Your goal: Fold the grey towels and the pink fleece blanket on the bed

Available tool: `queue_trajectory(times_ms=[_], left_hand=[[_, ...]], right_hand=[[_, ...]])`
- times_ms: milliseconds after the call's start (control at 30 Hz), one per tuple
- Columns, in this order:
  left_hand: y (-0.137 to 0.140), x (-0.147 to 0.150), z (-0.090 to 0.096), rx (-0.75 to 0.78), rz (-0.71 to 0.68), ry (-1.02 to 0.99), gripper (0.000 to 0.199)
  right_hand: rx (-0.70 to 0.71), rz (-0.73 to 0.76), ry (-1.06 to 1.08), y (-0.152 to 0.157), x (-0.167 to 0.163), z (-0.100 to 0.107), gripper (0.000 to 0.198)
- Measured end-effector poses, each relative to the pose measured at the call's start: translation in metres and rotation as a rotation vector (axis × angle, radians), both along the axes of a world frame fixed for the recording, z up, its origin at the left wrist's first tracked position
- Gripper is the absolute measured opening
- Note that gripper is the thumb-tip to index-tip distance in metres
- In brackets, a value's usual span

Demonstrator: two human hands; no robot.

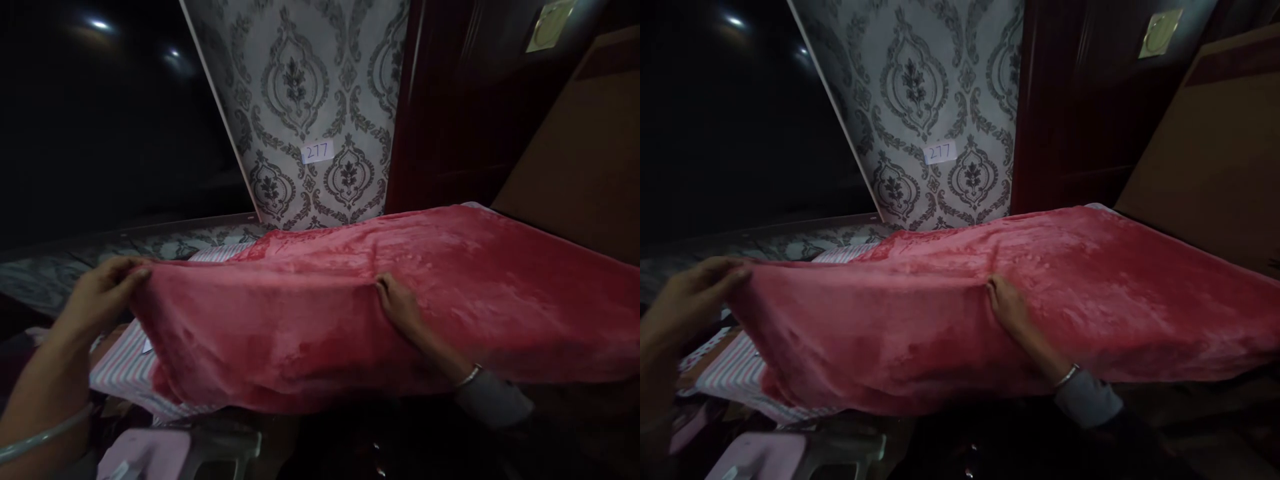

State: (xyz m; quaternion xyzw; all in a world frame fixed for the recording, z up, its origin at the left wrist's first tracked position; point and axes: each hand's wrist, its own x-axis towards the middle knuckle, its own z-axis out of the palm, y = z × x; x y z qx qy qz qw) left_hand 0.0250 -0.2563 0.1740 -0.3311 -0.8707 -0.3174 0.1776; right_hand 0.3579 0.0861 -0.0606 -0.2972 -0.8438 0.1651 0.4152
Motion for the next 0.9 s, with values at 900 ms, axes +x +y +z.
queue_trajectory(times_ms=[900], left_hand=[[0.018,0.007,-0.023,0.181,-0.524,-0.664,0.042]], right_hand=[[0.169,-0.176,-0.191,0.060,0.038,0.152,0.030]])
